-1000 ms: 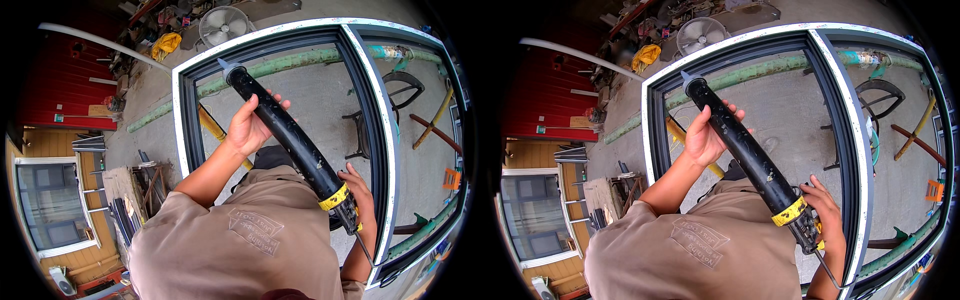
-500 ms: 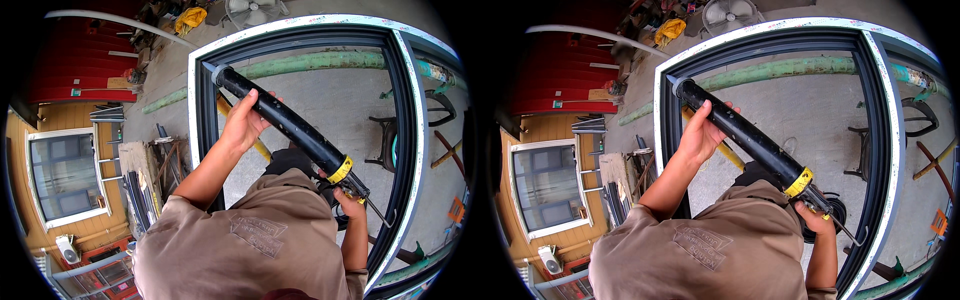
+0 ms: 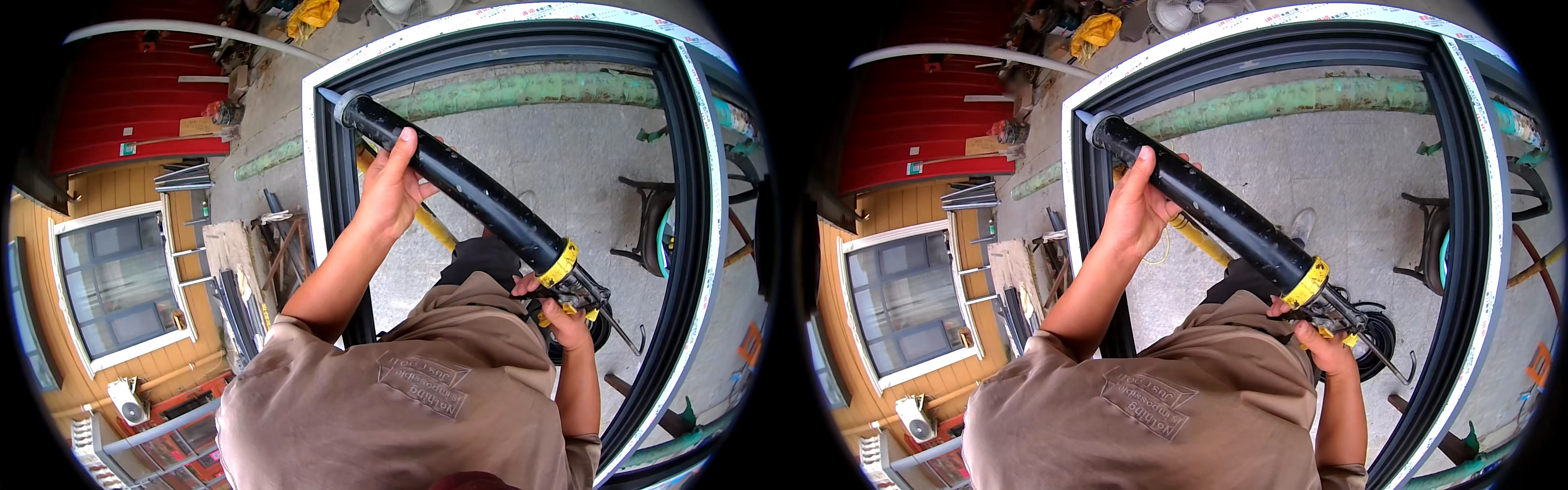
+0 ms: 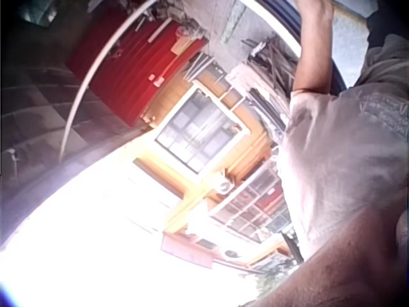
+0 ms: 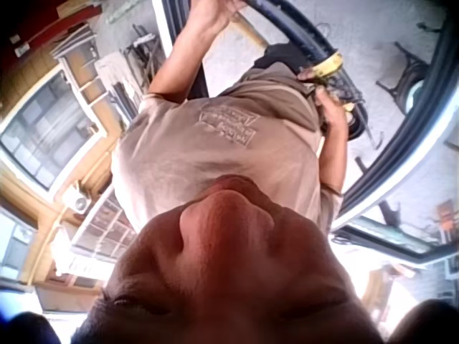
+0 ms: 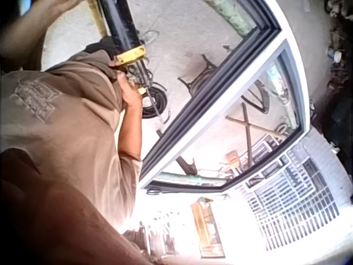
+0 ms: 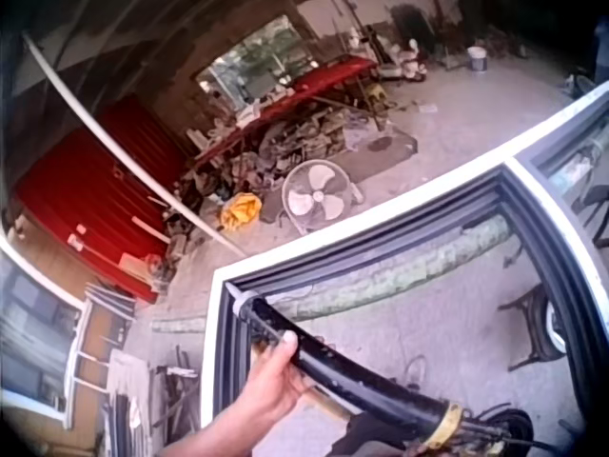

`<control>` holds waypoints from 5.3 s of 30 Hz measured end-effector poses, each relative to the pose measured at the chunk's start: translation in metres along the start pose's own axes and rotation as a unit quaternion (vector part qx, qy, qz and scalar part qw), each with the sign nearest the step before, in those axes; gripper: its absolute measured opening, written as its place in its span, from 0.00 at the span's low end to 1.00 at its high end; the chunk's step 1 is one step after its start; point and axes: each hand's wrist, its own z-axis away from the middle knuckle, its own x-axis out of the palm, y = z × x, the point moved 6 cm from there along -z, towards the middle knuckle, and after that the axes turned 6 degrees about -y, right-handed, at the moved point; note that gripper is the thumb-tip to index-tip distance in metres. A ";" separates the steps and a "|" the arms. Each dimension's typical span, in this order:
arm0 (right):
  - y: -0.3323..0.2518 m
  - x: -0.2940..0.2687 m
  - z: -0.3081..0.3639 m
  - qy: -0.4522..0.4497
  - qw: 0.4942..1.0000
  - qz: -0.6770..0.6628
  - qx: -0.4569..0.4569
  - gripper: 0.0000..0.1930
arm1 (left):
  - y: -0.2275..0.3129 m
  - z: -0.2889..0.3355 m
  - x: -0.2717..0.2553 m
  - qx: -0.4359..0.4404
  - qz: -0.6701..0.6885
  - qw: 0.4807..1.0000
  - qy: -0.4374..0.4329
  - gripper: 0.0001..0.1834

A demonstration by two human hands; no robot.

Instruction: The person applies sealant to a window frame using a caulking gun and then trims a length of black rubber stripping with shears.

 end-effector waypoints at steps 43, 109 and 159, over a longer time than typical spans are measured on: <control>-0.082 0.070 0.039 0.164 0.982 0.089 0.001 0.22 | 0.022 0.008 0.009 0.025 0.143 0.989 -0.006 0.28; -0.061 0.044 0.028 0.114 0.982 0.142 0.045 0.10 | 0.001 -0.003 -0.002 -0.031 0.116 0.993 -0.014 0.29; -0.020 0.036 0.024 0.067 0.997 0.026 0.020 0.22 | -0.012 -0.003 -0.011 -0.048 0.069 0.996 0.009 0.28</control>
